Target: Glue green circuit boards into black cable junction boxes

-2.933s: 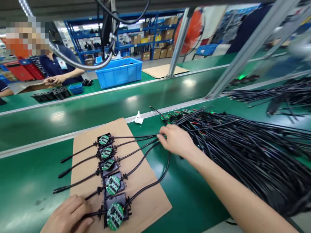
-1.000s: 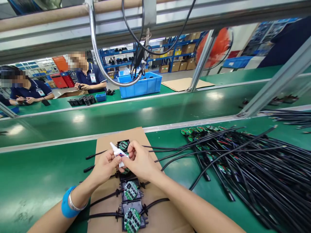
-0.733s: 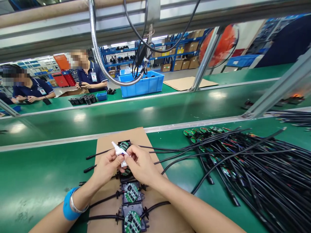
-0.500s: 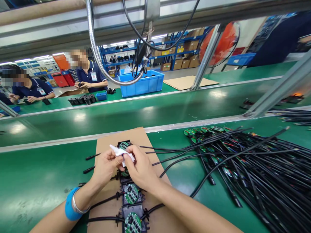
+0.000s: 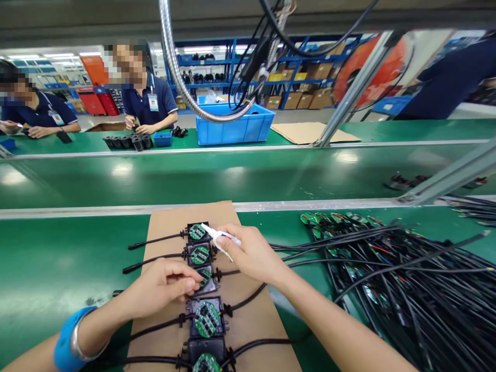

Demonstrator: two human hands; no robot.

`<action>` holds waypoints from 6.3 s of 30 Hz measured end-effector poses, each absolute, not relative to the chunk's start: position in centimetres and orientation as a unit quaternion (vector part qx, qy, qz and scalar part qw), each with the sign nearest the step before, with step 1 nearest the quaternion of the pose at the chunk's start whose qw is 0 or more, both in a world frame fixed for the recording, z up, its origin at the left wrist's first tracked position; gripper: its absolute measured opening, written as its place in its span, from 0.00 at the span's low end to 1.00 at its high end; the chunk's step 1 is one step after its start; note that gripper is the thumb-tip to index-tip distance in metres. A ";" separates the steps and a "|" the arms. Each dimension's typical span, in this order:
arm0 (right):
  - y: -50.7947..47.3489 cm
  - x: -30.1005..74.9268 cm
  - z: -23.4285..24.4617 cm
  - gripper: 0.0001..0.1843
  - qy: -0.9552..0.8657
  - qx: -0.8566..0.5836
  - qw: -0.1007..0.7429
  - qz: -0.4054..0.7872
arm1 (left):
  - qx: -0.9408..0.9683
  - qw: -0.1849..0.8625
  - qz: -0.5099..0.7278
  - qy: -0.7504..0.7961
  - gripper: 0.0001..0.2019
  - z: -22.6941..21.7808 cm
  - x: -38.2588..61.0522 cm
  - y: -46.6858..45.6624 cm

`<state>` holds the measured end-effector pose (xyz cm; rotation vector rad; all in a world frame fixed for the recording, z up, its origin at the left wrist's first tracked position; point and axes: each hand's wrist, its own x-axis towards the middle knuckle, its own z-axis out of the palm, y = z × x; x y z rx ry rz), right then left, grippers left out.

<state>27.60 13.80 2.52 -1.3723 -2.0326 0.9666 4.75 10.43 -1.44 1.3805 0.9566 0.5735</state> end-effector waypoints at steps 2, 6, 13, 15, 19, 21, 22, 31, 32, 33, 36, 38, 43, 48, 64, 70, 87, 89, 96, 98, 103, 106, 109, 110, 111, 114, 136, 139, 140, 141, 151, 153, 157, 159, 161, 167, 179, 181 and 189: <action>15.4 27.5 3.0 0.16 -0.770 -0.507 0.178 0.343 | 0.670 0.554 0.242 0.431 0.11 -1.6 3.8 10.8; 18.3 26.5 3.3 0.14 -0.777 -0.496 0.085 0.378 | 0.698 0.483 0.269 0.455 0.11 -2.7 2.6 12.0; 21.4 25.6 2.9 0.17 -0.704 -0.516 0.019 0.488 | 0.705 0.439 0.309 0.463 0.11 -4.5 1.7 13.3; 22.2 25.2 2.7 0.17 -0.690 -0.520 0.017 0.503 | 0.706 0.435 0.314 0.462 0.11 -4.7 1.6 13.4; 23.4 23.9 2.2 0.17 -0.651 -0.523 0.036 0.549 | 0.703 0.432 0.321 0.464 0.10 -4.9 1.5 13.6; 23.7 23.3 2.1 0.16 -0.645 -0.517 0.046 0.560 | 0.701 0.433 0.324 0.465 0.10 -4.9 1.4 13.6; 23.8 23.1 2.1 0.16 -0.649 -0.515 0.046 0.558 | 0.700 0.434 0.324 0.465 0.10 -4.9 1.5 13.6; 24.1 23.4 2.1 0.16 -0.702 -0.514 0.001 0.492 | 0.708 0.424 0.319 0.466 0.10 -5.0 1.4 13.8; 24.1 23.6 2.1 0.16 -0.707 -0.514 -0.004 0.486 | 0.709 0.423 0.317 0.467 0.10 -5.0 1.4 13.8; 24.1 23.7 2.1 0.16 -0.710 -0.514 -0.009 0.481 | 0.710 0.423 0.315 0.468 0.10 -5.0 1.4 13.8; 24.0 24.0 2.1 0.17 -0.718 -0.513 -0.012 0.470 | 0.711 0.420 0.311 0.470 0.10 -5.1 1.4 13.8; 23.9 24.0 2.1 0.18 -0.724 -0.509 -0.008 0.466 | 0.714 0.416 0.310 0.470 0.10 -5.0 1.4 13.8; 23.7 24.5 1.8 0.18 -0.737 -0.489 -0.015 0.466 | 0.717 0.410 0.307 0.473 0.09 -5.0 1.4 13.8; 23.4 25.3 1.4 0.19 -0.727 -0.492 -0.011 0.480 | 0.718 0.406 0.305 0.476 0.09 -5.2 1.3 13.8; 24.9 24.8 1.0 0.15 -0.699 -0.486 0.032 0.525 | 0.744 0.379 0.304 0.459 0.08 -4.7 1.2 13.8; 25.3 25.0 1.1 0.14 -0.689 -0.508 0.042 0.515 | 0.823 0.268 0.311 0.392 0.09 -4.6 1.8 12.3; 20.9 22.7 1.2 0.15 -0.692 -0.452 -0.063 0.559 | 0.914 0.124 0.086 0.377 0.26 -4.2 3.3 9.6; 21.1 22.7 1.1 0.16 -0.693 -0.450 -0.054 0.560 | 0.915 0.121 0.086 0.375 0.26 -4.2 3.3 9.6; 21.0 23.7 1.1 0.16 -0.676 -0.452 -0.049 0.580 | 0.916 0.118 0.106 0.369 0.25 -4.3 3.2 9.6; 20.7 24.1 1.2 0.16 -0.675 -0.450 -0.047 0.583 | 0.916 0.117 0.111 0.368 0.25 -4.3 3.1 9.6; 20.1 25.2 1.4 0.18 -0.666 -0.457 -0.037 0.588 | 0.916 0.117 0.115 0.366 0.25 -4.6 3.1 9.5; 20.2 25.7 1.2 0.17 -0.658 -0.465 -0.033 0.591 | 0.916 0.117 0.122 0.365 0.26 -4.7 3.1 9.5; 20.7 25.9 1.0 0.17 -0.658 -0.469 -0.026 0.588 | 0.916 0.119 0.127 0.363 0.26 -4.8 3.0 9.6; 20.8 26.0 0.9 0.17 -0.661 -0.469 -0.024 0.586 | 0.915 0.119 0.126 0.363 0.26 -4.7 3.0 9.6; 21.0 25.9 0.8 0.17 -0.663 -0.469 -0.023 0.583 | 0.915 0.119 0.126 0.364 0.26 -4.7 3.0 9.6; 21.4 25.7 0.6 0.16 -0.664 -0.469 -0.019 0.582 | 0.914 0.121 0.122 0.368 0.26 -4.7 3.0 9.6; 17.3 24.7 1.3 0.16 -0.611 -0.448 -0.041 0.652 | 0.937 -0.021 0.136 0.322 0.27 -5.0 4.4 5.1; 16.8 23.6 1.1 0.16 -0.612 -0.456 -0.054 0.645 | 0.931 -0.017 0.131 0.339 0.29 -5.6 4.5 4.5; 16.8 23.4 1.0 0.16 -0.612 -0.459 -0.056 0.642 | 0.932 -0.012 0.128 0.338 0.29 -5.8 4.5 4.5; 16.8 23.2 1.0 0.15 -0.614 -0.461 -0.056 0.639 | 0.933 -0.007 0.122 0.338 0.30 -5.9 4.4 4.4; 16.5 23.7 1.5 0.15 -0.628 -0.473 -0.058 0.615 | 0.937 0.004 0.093 0.337 0.29 -5.9 4.4 4.3; 16.2 24.2 1.5 0.15 -0.632 -0.475 -0.064 0.609 | 0.936 -0.004 0.095 0.340 0.30 -5.8 4.4 4.4; 15.6 25.0 1.1 0.17 -0.630 -0.469 -0.066 0.615 | 0.936 -0.009 0.098 0.339 0.32 -5.7 4.5 4.4; 15.3 25.2 1.0 0.17 -0.629 -0.462 -0.058 0.622 | 0.936 -0.007 0.094 0.339 0.33 -5.6 4.4 4.4; 15.2 25.3 1.0 0.17 -0.639 -0.454 -0.044 0.619 | 0.935 -0.001 0.082 0.344 0.33 -5.5 4.4 4.3; 15.6 26.1 1.1 0.17 -0.641 -0.466 -0.019 0.610 | 0.936 0.000 0.072 0.346 0.32 -5.1 4.3 4.5; 16.1 25.1 0.8 0.15 -0.625 -0.462 -0.012 0.629 | 0.937 0.020 0.060 0.344 0.32 -4.7 4.1 4.5; 16.3 25.0 0.7 0.16 -0.627 -0.465 -0.009 0.626 | 0.938 0.022 0.056 0.342 0.32 -4.6 4.0 4.5; 15.4 26.4 1.2 0.17 -0.616 -0.479 0.006 0.626 | 0.947 0.030 0.071 0.311 0.28 -3.9 4.0 5.0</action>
